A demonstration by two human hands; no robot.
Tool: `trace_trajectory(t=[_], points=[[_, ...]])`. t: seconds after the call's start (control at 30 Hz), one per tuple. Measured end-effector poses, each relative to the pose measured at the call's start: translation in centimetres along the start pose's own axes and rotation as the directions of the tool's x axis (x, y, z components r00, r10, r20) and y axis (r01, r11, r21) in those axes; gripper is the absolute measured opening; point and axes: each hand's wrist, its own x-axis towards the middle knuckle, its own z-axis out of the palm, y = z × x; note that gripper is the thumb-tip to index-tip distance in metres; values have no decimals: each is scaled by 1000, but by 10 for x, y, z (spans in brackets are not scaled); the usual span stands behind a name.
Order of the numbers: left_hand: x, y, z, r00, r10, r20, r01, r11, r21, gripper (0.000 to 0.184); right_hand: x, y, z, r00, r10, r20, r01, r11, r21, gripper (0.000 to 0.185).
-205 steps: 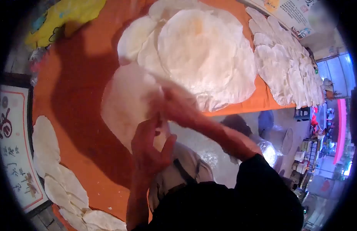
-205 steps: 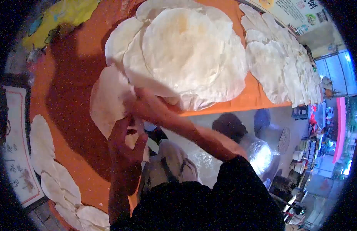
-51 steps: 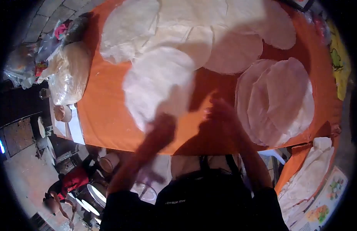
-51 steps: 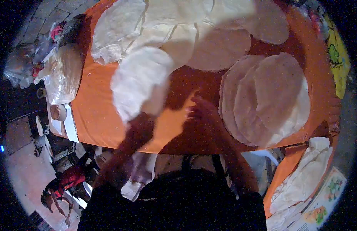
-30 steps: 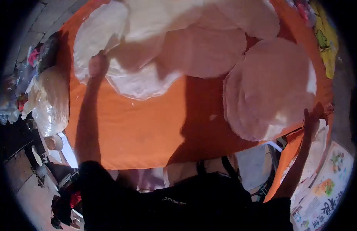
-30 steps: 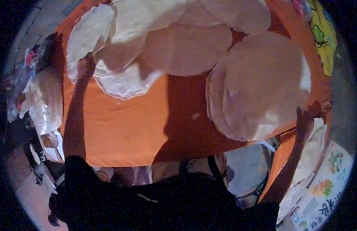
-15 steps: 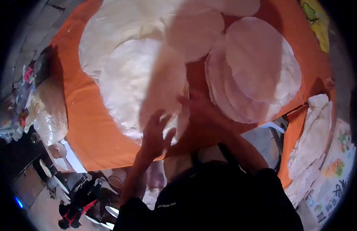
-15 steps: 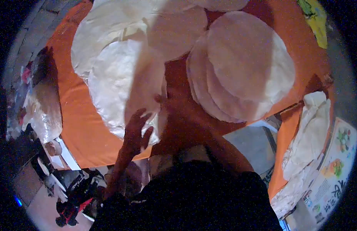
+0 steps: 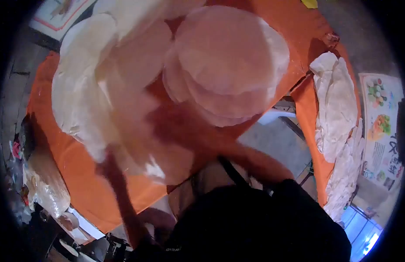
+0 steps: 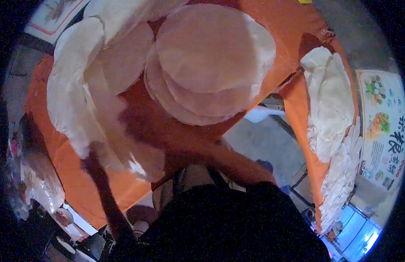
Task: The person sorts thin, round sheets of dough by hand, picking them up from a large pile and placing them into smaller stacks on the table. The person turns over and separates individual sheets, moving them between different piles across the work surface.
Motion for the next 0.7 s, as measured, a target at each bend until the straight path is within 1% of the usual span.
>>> trace_trajectory(t=[0.03,0.07,0.1,0.13,0.17,0.2,0.23,0.27,0.3,0.33,0.4,0.43,0.47,0.5,0.53,0.57,0.6,0.63,0.67,0.7], points=[[12,-3,-22,993,109,46,-108,994,-22,32,-17,-28,-15,987,-157,-25,147,963,-226,19],[21,11,-39,972,222,79,-226,973,39,37,-34,-56,-30,950,-310,-49,256,855,-451,20],[31,26,-57,936,334,112,-344,934,94,43,-55,-97,-43,926,-364,-95,208,705,-678,20],[40,41,-75,887,439,142,-457,878,141,49,-71,-115,-61,849,-474,-235,205,704,-680,21],[35,85,-67,915,386,118,-402,899,176,47,-89,-139,-75,761,-510,-401,39,653,-757,23],[23,135,-43,938,337,84,-348,914,210,46,-101,-146,-143,697,-680,-225,12,324,-946,25],[15,169,-20,956,289,50,-292,925,244,44,-116,-153,-175,657,-677,-332,-26,420,-907,26],[14,184,-3,930,341,138,-366,898,243,41,-124,-158,-196,609,-661,-438,-56,515,-855,28],[16,197,15,891,393,227,-441,867,231,38,-124,-160,-213,581,-683,-442,-211,398,-893,28],[18,208,36,841,437,319,-512,833,209,35,-127,-163,-229,550,-706,-446,-370,273,-888,28],[10,228,93,710,511,485,-651,739,174,26,-138,-157,-255,415,-801,-432,-522,179,-834,28],[-5,233,137,571,587,574,-785,596,172,20,-136,-151,-263,301,-862,-408,-514,214,-831,29],[-25,231,186,404,645,649,-898,414,148,14,-134,-145,-271,179,-907,-381,-500,249,-829,30],[-52,228,232,299,660,689,-934,349,71,10,-136,-141,-280,225,-890,-397,-370,299,-880,30],[-84,239,268,383,603,700,-839,545,-10,10,-140,-138,-291,271,-873,-406,-237,349,-907,31],[-102,225,300,345,609,714,-744,641,-188,13,-147,-135,-295,328,-813,-481,-132,464,-876,31],[-119,212,322,318,568,760,-698,682,-218,22,-154,-133,-299,382,-743,-549,-42,579,-814,32],[-135,196,335,302,539,787,-738,655,-165,26,-159,-137,-294,456,-608,-650,12,734,-679,33],[-148,184,346,289,513,809,-777,619,-115,29,-161,-145,-287,536,-461,-708,55,855,-515,34],[-155,175,352,276,487,829,-815,576,-67,33,-158,-151,-280,573,-374,-729,157,923,-350,30]])
